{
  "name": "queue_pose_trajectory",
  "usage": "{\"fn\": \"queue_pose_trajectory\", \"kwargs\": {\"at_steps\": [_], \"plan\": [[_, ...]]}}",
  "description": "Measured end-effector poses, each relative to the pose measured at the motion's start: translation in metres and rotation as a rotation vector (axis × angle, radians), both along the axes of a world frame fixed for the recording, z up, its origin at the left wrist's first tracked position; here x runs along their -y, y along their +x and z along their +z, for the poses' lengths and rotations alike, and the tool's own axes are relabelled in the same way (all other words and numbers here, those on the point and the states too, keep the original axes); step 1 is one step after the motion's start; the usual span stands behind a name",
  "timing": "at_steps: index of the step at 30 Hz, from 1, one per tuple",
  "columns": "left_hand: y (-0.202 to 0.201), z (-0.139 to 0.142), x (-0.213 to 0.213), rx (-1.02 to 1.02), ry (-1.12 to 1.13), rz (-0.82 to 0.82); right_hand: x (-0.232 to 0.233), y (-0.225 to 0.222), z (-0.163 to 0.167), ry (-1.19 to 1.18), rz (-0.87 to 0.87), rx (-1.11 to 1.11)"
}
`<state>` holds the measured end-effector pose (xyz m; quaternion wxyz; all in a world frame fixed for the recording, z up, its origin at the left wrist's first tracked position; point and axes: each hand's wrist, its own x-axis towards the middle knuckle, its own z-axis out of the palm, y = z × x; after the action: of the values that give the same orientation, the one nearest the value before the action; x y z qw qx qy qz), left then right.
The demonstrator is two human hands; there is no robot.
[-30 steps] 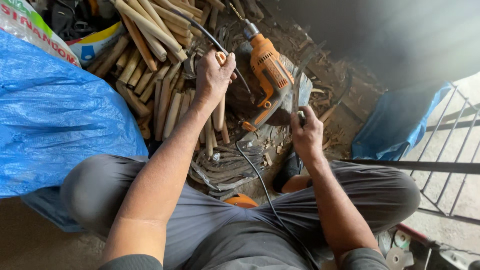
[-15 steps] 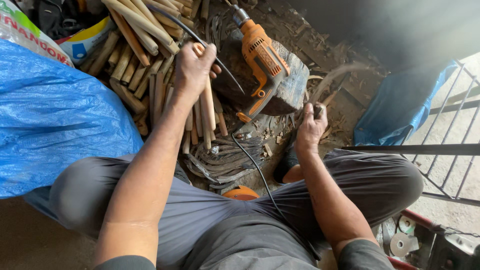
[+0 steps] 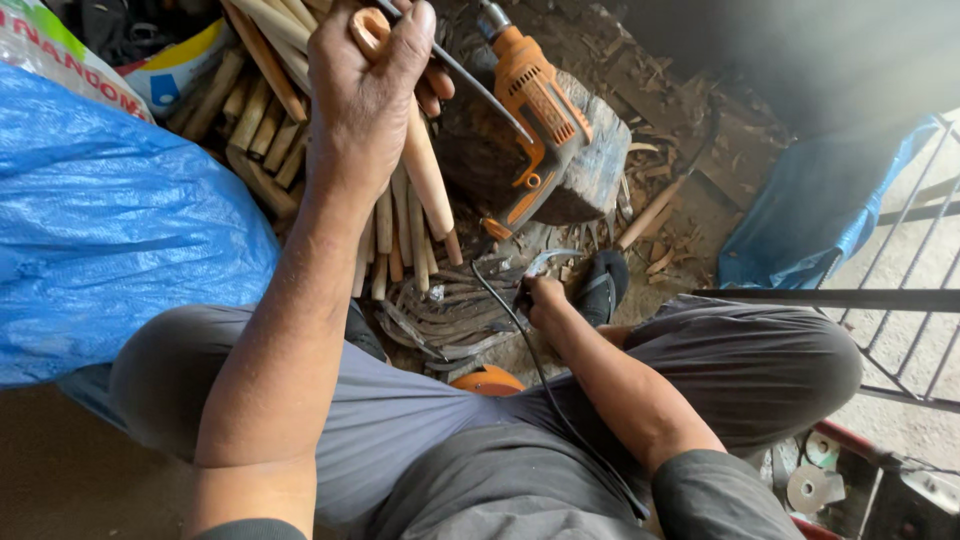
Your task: The person drills holes into cylindrical wooden pieces using a corded drill and then smooths the drilled ends with a curved metal tool. The person handles multiple wooden pieces one at a time, drilling and smoothing each before setting it aside.
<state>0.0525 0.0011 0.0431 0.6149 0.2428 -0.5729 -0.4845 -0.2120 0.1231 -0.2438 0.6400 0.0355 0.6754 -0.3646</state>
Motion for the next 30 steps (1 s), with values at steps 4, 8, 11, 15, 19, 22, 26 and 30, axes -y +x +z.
{"fn": "queue_pose_trajectory", "kwargs": {"at_steps": [4, 8, 11, 15, 19, 22, 26, 30], "plan": [[-0.001, 0.0, -0.002, 0.085, 0.02, 0.04, 0.003, 0.01, -0.001, 0.014, 0.424, -0.112], [-0.001, -0.01, 0.005, 0.218, 0.107, 0.075, 0.009, 0.023, -0.009, -0.192, 0.573, -0.244], [0.002, -0.024, 0.013, 0.359, 0.174, 0.121, 0.011, 0.023, -0.013, -0.276, 0.905, -0.685], [0.001, -0.057, 0.022, 0.435, 0.421, 0.101, 0.011, 0.005, -0.012, -0.299, 1.225, -1.231], [-0.017, -0.109, 0.02, 0.2, 0.84, 0.18, 0.022, -0.018, -0.005, -0.211, 1.489, -1.249], [-0.02, -0.157, 0.007, 0.168, 0.987, 0.278, 0.037, -0.023, -0.001, -0.339, 1.567, -1.225], [-0.042, -0.218, -0.016, -0.068, 1.18, 0.406, 0.056, -0.01, -0.001, -0.637, 1.285, -1.433], [-0.062, -0.264, -0.046, -0.098, 1.187, 0.469, 0.061, 0.011, -0.006, -0.58, 1.465, -1.481]]}}
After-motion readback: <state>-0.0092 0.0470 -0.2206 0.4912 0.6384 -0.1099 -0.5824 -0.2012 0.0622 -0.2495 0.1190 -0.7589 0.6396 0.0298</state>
